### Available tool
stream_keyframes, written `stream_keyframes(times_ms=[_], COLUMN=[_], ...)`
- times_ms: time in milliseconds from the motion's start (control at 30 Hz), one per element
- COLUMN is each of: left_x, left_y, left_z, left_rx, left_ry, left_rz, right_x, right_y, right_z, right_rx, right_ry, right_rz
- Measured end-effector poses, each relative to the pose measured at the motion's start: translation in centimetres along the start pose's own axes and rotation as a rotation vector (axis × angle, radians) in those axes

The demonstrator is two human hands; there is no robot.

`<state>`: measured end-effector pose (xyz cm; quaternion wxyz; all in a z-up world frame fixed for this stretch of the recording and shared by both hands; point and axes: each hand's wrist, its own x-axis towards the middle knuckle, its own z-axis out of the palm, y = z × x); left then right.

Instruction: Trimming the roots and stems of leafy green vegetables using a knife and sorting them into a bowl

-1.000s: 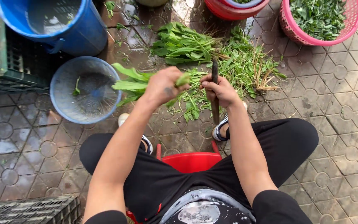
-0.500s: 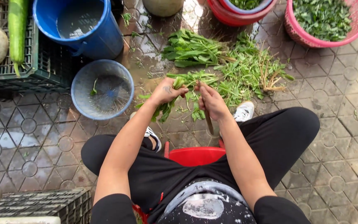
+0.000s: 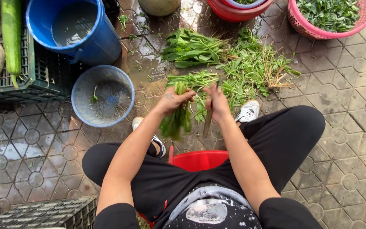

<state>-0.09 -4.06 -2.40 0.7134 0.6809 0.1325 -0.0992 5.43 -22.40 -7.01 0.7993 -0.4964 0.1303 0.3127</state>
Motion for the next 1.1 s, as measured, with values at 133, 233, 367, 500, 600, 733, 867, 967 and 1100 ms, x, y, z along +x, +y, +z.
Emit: stream_keyframes(times_ms=[133,233,367,500,600,733,867,967,1100], left_x=[1.7,2.0,2.3,-0.8,0.5,1.4,0.4,0.2,-0.1], left_y=[-2.2,-3.1,-4.3,0.4,-1.3,-2.8,-1.8,-0.8,0.4], left_z=[0.3,0.0,-0.7,1.0,-0.5,-1.3,-0.1,0.2,-0.6], left_rx=[-0.347,-0.397,-0.452,-0.553,-0.539,-0.442,-0.437,-0.450,-0.486], left_ry=[0.199,0.266,0.235,0.173,0.152,0.083,-0.013,-0.059,-0.060], left_rz=[0.013,0.006,-0.004,-0.025,0.023,0.126,0.049,0.018,-0.042], right_x=[-0.3,1.0,0.8,-0.7,-1.0,2.6,6.0,5.5,2.4], right_y=[3.5,5.0,4.6,0.9,-4.8,-8.7,-11.3,-11.6,-13.4], right_z=[1.2,0.6,0.9,1.3,2.6,2.4,4.0,6.7,9.9], right_rx=[-0.313,-0.423,-0.508,-0.705,-0.613,-1.123,-1.604,-1.693,-1.754], right_ry=[-0.029,-0.076,-0.130,-0.146,-0.144,-0.470,-0.730,-0.715,-0.916], right_rz=[-0.188,-0.321,-0.389,-0.383,-0.109,-0.344,-0.431,-0.508,-0.268])
